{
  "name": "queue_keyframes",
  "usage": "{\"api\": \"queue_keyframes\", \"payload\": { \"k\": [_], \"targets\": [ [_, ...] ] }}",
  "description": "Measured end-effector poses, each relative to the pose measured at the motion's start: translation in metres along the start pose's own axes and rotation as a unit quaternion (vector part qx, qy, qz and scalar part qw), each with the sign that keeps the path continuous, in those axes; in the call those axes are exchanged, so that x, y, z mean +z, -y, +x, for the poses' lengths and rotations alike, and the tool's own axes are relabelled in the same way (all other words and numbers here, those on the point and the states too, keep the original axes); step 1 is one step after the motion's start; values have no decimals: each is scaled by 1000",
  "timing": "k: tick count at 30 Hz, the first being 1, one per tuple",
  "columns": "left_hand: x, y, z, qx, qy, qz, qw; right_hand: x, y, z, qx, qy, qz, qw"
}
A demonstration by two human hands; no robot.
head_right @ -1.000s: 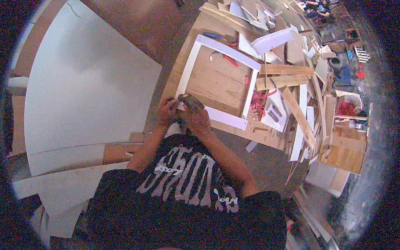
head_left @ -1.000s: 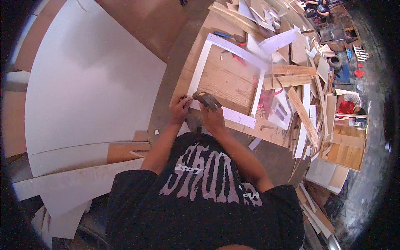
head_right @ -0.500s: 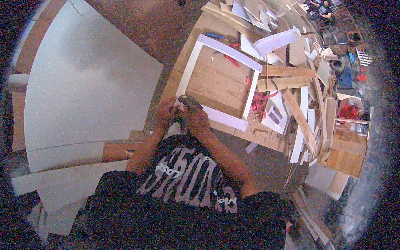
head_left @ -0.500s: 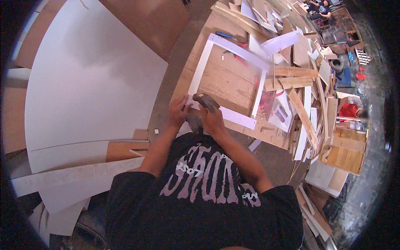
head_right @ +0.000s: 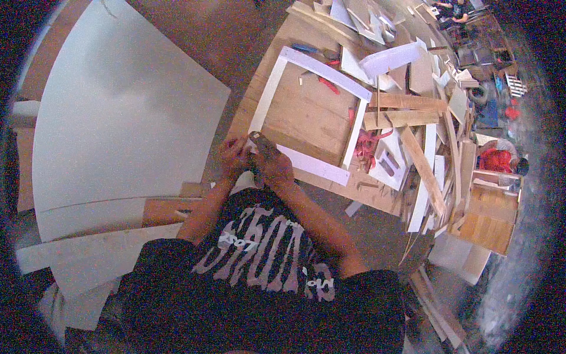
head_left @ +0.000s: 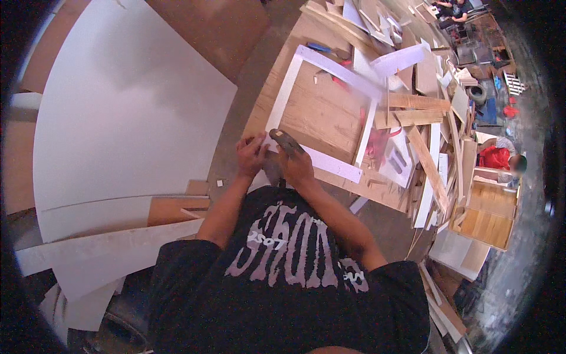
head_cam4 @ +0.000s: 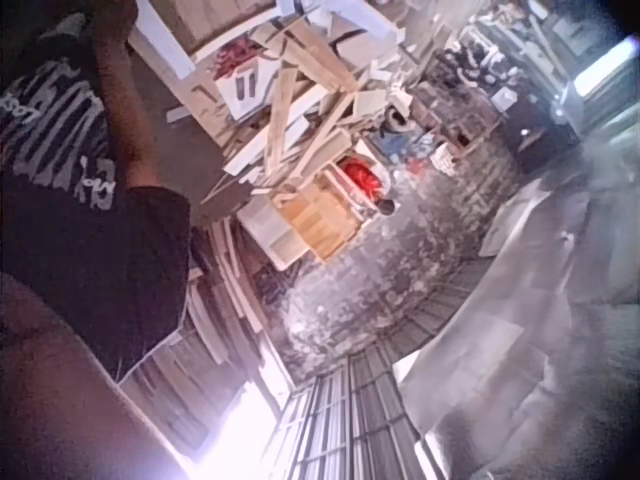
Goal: The person constructs a wooden frame by aligning wooden pieces and hammering nails into the joints with a hammer, then picks up and holds the assembled frame.
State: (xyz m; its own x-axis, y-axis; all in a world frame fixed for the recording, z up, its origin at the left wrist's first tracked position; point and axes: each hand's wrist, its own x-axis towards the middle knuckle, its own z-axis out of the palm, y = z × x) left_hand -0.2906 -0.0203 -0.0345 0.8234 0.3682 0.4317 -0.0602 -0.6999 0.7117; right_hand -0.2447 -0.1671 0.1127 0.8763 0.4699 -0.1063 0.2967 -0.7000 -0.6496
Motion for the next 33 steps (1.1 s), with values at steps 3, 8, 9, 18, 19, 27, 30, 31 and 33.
{"api": "queue_keyframes", "payload": {
  "k": [3, 8, 9, 18, 19, 27, 30, 31, 33],
  "targets": [
    [-1, -5, 4, -16, -13, -36, 999, -5, -5, -5, -134, -74, -21, 988],
    [0, -2, 0, -24, -7, -33, 999, 4, -4, -9, -168, -63, -116, 977],
    [-2, -2, -2, -20, 6, -7, 1000, 3, -8, -9, -168, -62, -115, 977],
    [4, -3, -4, -28, -9, -3, 1000, 8, -16, -12, -200, -99, -111, 968],
    [1, -4, -4, -29, -6, -3, 1000, 7, -21, -17, -172, -72, -6, 982],
    [0, 0, -2, -57, 32, -49, 997, -16, 10, -27, 5, -15, 30, 999],
    [1, -5, 3, -31, -11, -51, 998, -2, -19, -29, -52, -49, -13, 997],
    [2, -7, 6, -30, -10, -53, 998, 2, -26, -28, -92, -41, -2, 995],
    [5, -2, -6, -37, -4, -50, 998, 6, -19, -25, -128, -28, 11, 991]
  ]
}}
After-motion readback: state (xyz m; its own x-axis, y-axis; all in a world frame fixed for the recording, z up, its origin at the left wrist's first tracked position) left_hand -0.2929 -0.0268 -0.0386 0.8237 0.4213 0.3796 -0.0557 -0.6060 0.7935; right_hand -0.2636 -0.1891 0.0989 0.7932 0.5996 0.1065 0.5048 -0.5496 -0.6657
